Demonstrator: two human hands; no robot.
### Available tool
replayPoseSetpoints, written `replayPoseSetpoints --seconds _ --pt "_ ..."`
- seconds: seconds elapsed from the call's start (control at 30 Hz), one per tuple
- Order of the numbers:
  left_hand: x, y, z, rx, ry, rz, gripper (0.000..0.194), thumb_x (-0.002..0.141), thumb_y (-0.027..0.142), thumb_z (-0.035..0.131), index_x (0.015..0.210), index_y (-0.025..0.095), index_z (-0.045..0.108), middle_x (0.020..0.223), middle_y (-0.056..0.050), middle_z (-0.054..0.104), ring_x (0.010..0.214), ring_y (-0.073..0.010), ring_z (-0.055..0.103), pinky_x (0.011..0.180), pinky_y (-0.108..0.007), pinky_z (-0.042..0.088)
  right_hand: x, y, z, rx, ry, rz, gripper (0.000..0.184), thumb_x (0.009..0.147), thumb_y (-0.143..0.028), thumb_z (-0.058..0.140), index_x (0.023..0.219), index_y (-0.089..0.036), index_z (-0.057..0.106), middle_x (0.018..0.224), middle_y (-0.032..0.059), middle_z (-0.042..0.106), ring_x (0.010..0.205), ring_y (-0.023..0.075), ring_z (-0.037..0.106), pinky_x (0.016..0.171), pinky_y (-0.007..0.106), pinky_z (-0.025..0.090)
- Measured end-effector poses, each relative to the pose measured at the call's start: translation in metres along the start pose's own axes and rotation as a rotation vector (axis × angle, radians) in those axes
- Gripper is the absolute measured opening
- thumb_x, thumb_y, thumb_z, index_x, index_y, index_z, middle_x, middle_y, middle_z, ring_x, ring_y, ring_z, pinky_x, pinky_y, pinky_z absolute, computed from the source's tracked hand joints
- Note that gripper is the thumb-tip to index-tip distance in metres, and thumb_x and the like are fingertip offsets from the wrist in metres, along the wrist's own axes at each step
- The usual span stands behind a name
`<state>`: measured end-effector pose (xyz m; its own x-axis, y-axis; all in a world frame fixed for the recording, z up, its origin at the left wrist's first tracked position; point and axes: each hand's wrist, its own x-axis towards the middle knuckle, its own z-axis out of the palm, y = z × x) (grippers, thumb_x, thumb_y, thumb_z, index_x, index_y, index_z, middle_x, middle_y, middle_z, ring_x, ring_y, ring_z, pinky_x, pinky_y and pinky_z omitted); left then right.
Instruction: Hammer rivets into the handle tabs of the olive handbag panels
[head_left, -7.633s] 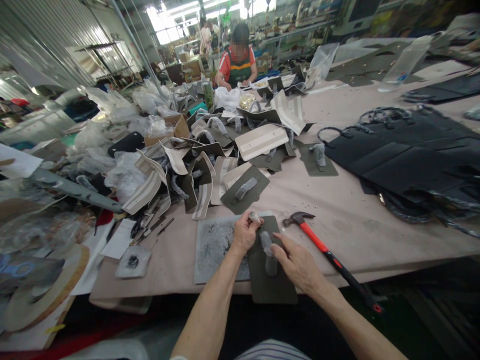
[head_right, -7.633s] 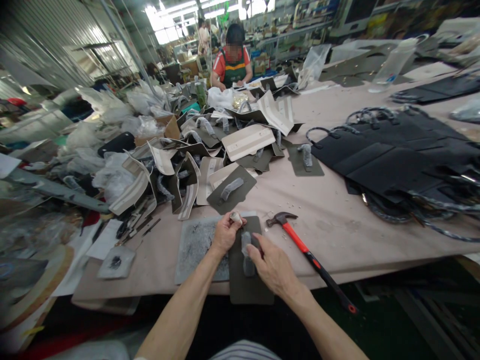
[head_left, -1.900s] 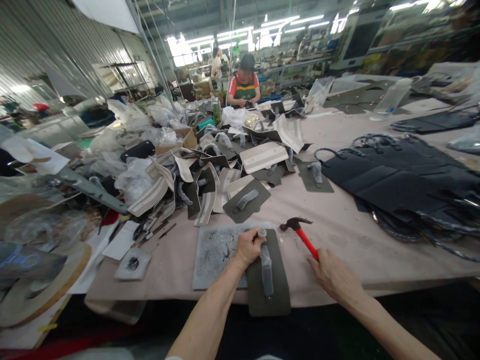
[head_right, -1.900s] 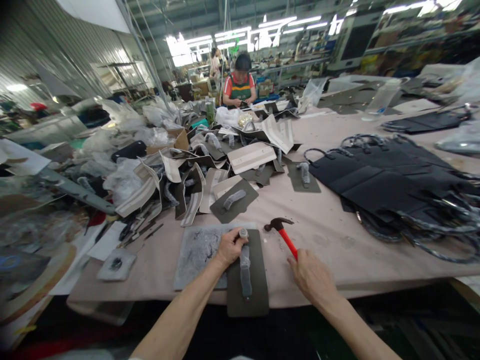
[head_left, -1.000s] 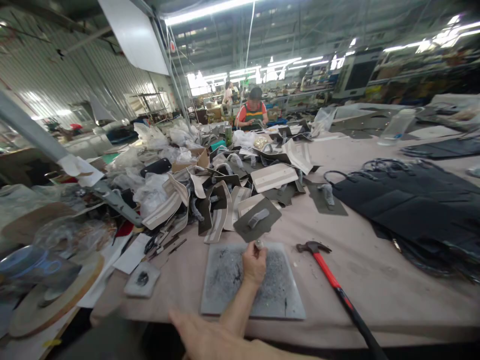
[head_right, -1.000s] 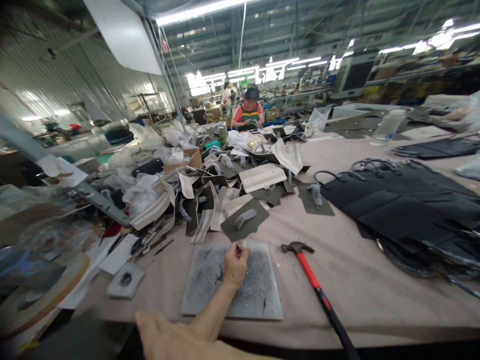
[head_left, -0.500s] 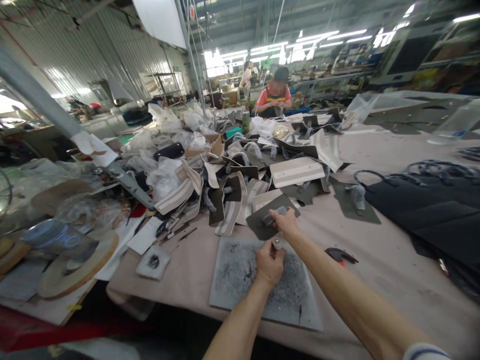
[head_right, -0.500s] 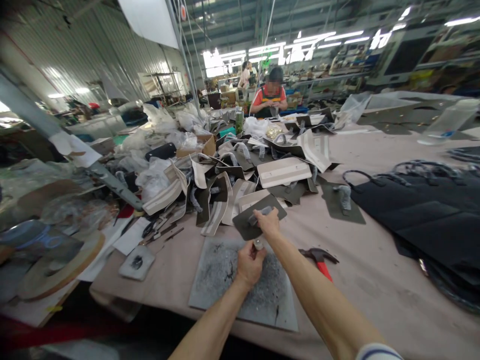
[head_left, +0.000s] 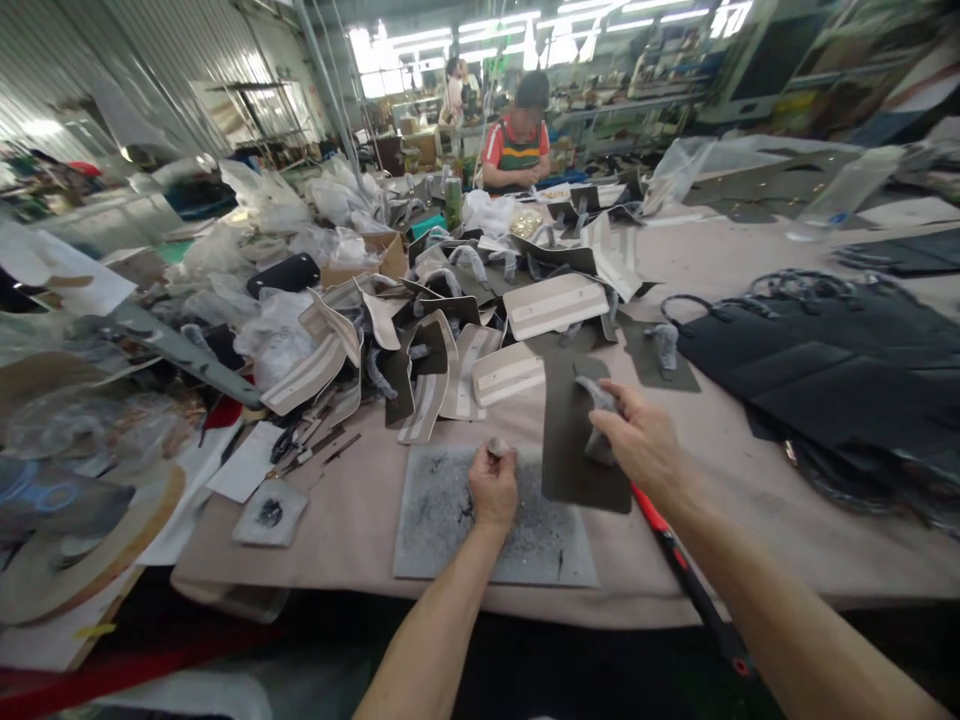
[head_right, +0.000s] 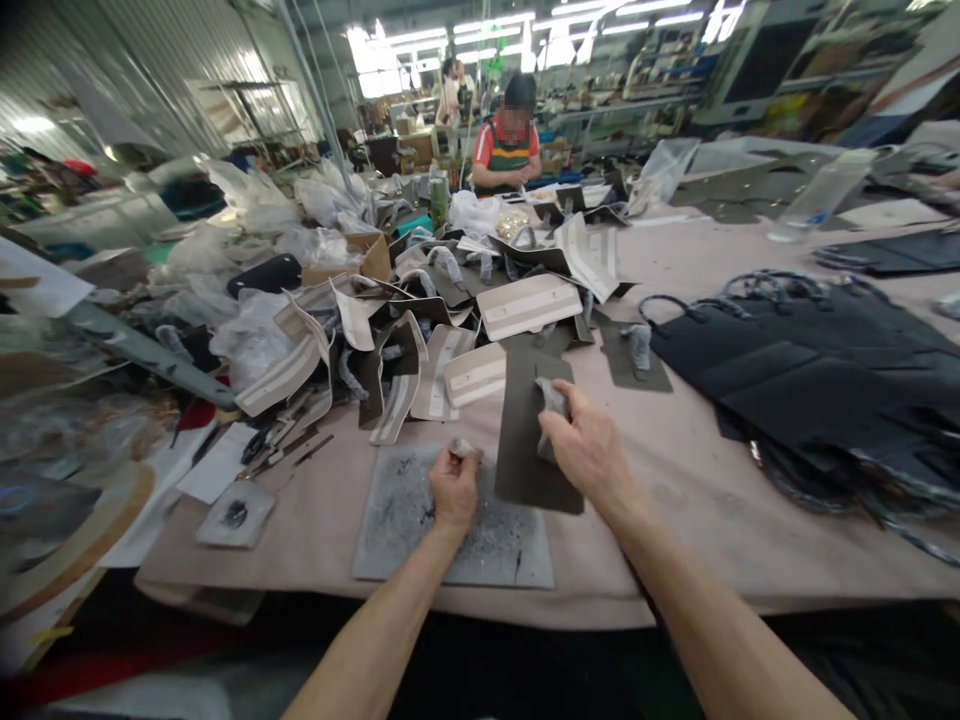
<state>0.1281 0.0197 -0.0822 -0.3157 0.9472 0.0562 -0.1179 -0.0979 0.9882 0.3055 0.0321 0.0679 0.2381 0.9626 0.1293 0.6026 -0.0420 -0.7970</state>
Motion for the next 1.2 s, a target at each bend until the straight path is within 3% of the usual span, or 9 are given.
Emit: replayPoseSetpoints --seconds 0.13,0.2,0.27,0.47,0.57,0.8,0.93,1.1,1.2 --pt "0.001 0.000 -0.004 -0.025 0.145 0.010 0.021 0.085 0.033 0.068 0.094 0.014 0.063 0.089 -0.008 0.073 0.084 -0.0189 0.069 0.080 -0.028 0.053 -0.091 0.014 0.025 -0.149 -0.248 0.072 0.059 0.086 -0.034 0.045 0.140 -0.011 0.054 0.114 0.0141 0.070 0.102 0.0274 0.067 0.089 0.036 0.049" --pt "0.001 0.005 -0.007 -0.017 0.142 0.007 0.022 0.084 0.033 0.068 0.094 0.014 0.063 0.090 -0.008 0.074 0.084 -0.0191 0.070 0.081 -0.029 0.054 -0.120 0.021 0.046 -0.182 -0.382 0.123 0.060 0.088 -0.029 0.040 0.143 -0.007 0.050 0.115 0.0173 0.070 0.103 0.0286 0.068 0.089 0.037 0.050" --pt "0.001 0.011 -0.008 -0.006 0.055 0.001 0.023 0.083 0.035 0.070 0.091 0.014 0.063 0.088 -0.008 0.074 0.083 -0.0187 0.071 0.080 -0.028 0.055 -0.134 0.028 0.062 -0.190 -0.454 0.169 0.058 0.091 -0.027 0.037 0.143 -0.005 0.049 0.114 0.0193 0.071 0.106 0.0303 0.068 0.090 0.039 0.050" --pt "0.004 0.018 0.004 -0.079 -0.322 -0.105 0.041 0.079 0.035 0.076 0.111 0.015 0.059 0.088 -0.007 0.076 0.082 -0.0191 0.073 0.083 -0.031 0.058 -0.135 0.037 0.069 -0.243 -0.430 0.168 0.052 0.098 -0.035 0.037 0.140 -0.008 0.053 0.113 0.0203 0.071 0.108 0.0322 0.068 0.092 0.041 0.049" --pt "0.005 0.011 0.011 -0.059 -0.426 -0.132 0.037 0.078 0.036 0.077 0.103 0.015 0.061 0.088 -0.008 0.076 0.083 -0.0197 0.073 0.083 -0.033 0.058 -0.135 0.038 0.067 -0.269 -0.428 0.139 0.053 0.099 -0.038 0.038 0.138 -0.007 0.055 0.111 0.0206 0.071 0.107 0.0324 0.068 0.092 0.041 0.049" --pt "0.007 0.004 0.011 0.044 -0.464 -0.084 0.022 0.084 0.032 0.071 0.095 0.015 0.063 0.088 -0.008 0.075 0.083 -0.0196 0.073 0.082 -0.033 0.058 -0.137 0.041 0.050 -0.066 -0.427 0.153 0.058 0.099 -0.049 0.037 0.139 -0.011 0.054 0.116 0.0168 0.070 0.107 0.0295 0.067 0.090 0.039 0.049" --pt "0.007 0.007 0.011 0.073 -0.470 -0.076 0.016 0.084 0.028 0.069 0.094 0.016 0.064 0.088 -0.007 0.075 0.083 -0.0192 0.072 0.082 -0.032 0.057 -0.136 0.064 0.032 -0.076 -0.272 0.122 0.055 0.098 -0.052 0.037 0.129 -0.012 0.059 0.106 0.0132 0.069 0.098 0.0264 0.066 0.087 0.038 0.048" --pt "0.005 0.012 0.013 0.136 -0.480 -0.047 0.008 0.084 0.021 0.065 0.091 0.017 0.064 0.086 -0.006 0.075 0.083 -0.0189 0.072 0.081 -0.030 0.057 -0.129 0.110 0.002 -0.394 -0.041 0.100 0.046 0.097 -0.048 0.041 0.118 -0.013 0.061 0.099 0.0133 0.064 0.087 0.0265 0.061 0.079 0.038 0.047" --pt "0.005 0.016 0.014 0.245 -0.492 0.025 0.007 0.083 0.017 0.063 0.090 0.018 0.065 0.085 -0.005 0.075 0.081 -0.0184 0.070 0.079 -0.028 0.055 -0.127 0.134 -0.013 -0.703 -0.084 0.110 0.038 0.096 -0.041 0.045 0.114 -0.012 0.061 0.099 0.0161 0.061 0.088 0.0298 0.060 0.075 0.039 0.045"
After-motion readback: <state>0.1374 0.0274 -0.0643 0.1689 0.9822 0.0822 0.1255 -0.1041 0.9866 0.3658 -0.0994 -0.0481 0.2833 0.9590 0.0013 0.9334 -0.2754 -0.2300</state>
